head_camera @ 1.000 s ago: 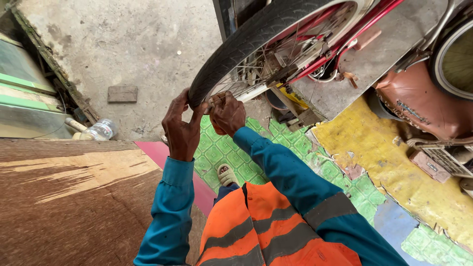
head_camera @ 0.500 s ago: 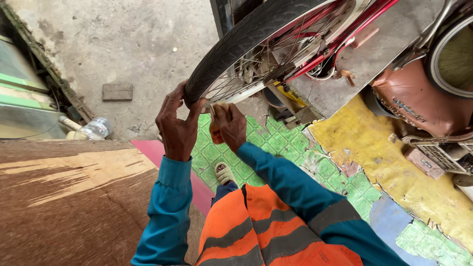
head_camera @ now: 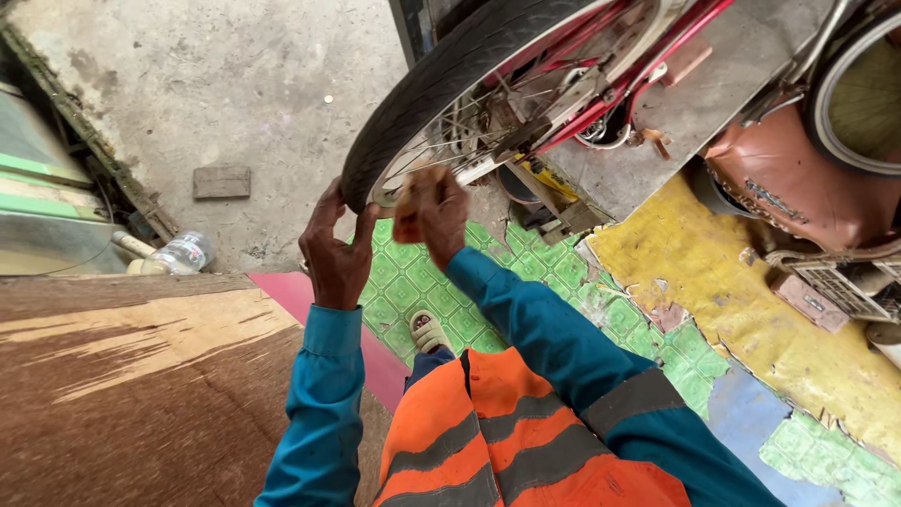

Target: The person sits on the floor beside a bicycle with a wheel raised, using a small spoke wrench to turn spoke nipples around the rim. They then take a cloth and wipe along the rim and tire, rotating the wheel as they clean.

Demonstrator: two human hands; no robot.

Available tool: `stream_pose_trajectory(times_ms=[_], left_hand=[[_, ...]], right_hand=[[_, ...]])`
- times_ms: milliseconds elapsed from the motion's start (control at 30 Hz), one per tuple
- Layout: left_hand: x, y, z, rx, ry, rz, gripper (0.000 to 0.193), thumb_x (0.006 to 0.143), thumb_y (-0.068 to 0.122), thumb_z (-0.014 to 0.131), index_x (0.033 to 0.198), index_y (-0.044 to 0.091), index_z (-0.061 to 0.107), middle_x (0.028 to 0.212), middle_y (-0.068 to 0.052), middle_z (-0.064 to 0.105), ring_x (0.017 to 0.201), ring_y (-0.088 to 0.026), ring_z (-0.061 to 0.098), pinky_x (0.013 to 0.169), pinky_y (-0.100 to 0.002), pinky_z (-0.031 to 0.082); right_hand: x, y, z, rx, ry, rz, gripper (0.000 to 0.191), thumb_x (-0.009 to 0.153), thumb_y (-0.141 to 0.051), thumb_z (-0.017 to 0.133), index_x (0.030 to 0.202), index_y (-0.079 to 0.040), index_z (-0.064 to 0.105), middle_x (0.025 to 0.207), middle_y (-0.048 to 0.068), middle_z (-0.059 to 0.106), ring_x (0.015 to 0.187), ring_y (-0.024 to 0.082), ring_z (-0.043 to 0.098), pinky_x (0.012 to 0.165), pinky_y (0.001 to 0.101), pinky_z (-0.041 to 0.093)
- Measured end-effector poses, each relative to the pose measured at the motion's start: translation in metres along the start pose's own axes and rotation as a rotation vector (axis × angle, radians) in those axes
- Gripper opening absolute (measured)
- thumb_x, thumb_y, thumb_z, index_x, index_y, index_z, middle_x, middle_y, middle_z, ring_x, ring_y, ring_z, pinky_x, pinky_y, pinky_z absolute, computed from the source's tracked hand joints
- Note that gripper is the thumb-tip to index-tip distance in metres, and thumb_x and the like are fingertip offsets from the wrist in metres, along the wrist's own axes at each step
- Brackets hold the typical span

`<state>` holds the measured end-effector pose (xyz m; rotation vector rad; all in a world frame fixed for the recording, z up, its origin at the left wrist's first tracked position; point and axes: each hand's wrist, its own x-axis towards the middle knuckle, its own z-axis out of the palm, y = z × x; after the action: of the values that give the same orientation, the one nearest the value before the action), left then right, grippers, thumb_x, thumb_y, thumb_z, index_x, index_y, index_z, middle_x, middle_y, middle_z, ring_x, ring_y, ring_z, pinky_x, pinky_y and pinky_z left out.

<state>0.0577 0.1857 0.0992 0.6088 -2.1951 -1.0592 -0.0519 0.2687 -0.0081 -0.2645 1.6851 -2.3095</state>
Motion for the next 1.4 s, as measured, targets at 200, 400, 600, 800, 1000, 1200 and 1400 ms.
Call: stream_pose_trajectory(times_ms=[200,400,600,800,1000,1200,1400], left_hand=[[0.005,0.011,-0.004,0.014,-0.001,0.025,0.047,0.098,0.02,0.078,0.138,0.001,0.063,0.124,-0.017,0.073,0.113,-0.03,0.072,0.096,-0.042,0.057],[0.011,0.016,-0.006,0.007,-0.007,0.058,0.044,0.099,0.018,0.078,0.137,0.0,0.064,0.123,-0.017,0.073,0.112,-0.029,0.072,0.096,-0.041,0.057],[0.012,0.014,-0.007,-0.006,-0.015,0.054,0.042,0.099,0.019,0.078,0.134,-0.001,0.065,0.122,-0.016,0.073,0.11,-0.029,0.072,0.096,-0.041,0.057],[0.009,0.014,-0.007,0.007,-0.028,0.053,0.047,0.098,0.02,0.079,0.137,-0.001,0.064,0.125,-0.017,0.072,0.112,-0.029,0.071,0.093,-0.041,0.057],[0.008,0.017,-0.005,0.005,-0.013,0.03,0.052,0.098,0.022,0.078,0.142,0.002,0.06,0.129,-0.016,0.07,0.115,-0.028,0.07,0.091,-0.04,0.058],[0.01,0.019,-0.005,0.005,-0.016,0.037,0.052,0.099,0.024,0.077,0.143,0.003,0.06,0.128,-0.015,0.071,0.116,-0.028,0.071,0.09,-0.04,0.06],[0.012,0.021,-0.005,-0.007,-0.023,0.057,0.049,0.102,0.025,0.076,0.144,0.004,0.061,0.127,-0.015,0.071,0.114,-0.027,0.071,0.092,-0.039,0.06]], right_hand=[[-0.006,-0.001,0.013,0.089,-0.193,0.106,0.018,0.105,-0.019,0.068,0.11,-0.002,0.069,0.095,0.005,0.072,0.083,0.008,0.065,0.072,0.0284,0.057],[0.013,-0.017,-0.006,-0.077,-0.38,0.134,0.021,0.101,-0.02,0.068,0.109,-0.001,0.07,0.087,0.005,0.074,0.075,0.008,0.069,0.066,0.0279,0.06],[-0.003,-0.009,0.009,-0.294,-0.181,-0.024,0.022,0.101,-0.021,0.069,0.104,0.0,0.073,0.084,0.006,0.075,0.074,0.008,0.068,0.066,0.0275,0.057],[-0.008,-0.006,-0.007,-0.225,-0.187,-0.027,0.019,0.105,-0.021,0.064,0.107,-0.003,0.071,0.09,0.006,0.075,0.083,0.009,0.067,0.071,0.0279,0.058],[0.011,-0.018,-0.028,-0.375,-0.108,-0.219,0.014,0.105,-0.017,0.064,0.109,-0.004,0.069,0.089,0.01,0.074,0.079,0.011,0.068,0.067,0.0313,0.059],[0.006,-0.034,-0.029,-0.648,-0.208,-0.492,0.01,0.102,-0.011,0.069,0.112,-0.01,0.071,0.096,0.008,0.071,0.08,0.019,0.072,0.069,0.0349,0.06],[0.0,-0.036,-0.011,-0.736,-0.331,-0.59,0.038,0.084,-0.011,0.075,0.122,-0.01,0.069,0.108,0.011,0.069,0.085,0.03,0.072,0.07,0.0384,0.06]])
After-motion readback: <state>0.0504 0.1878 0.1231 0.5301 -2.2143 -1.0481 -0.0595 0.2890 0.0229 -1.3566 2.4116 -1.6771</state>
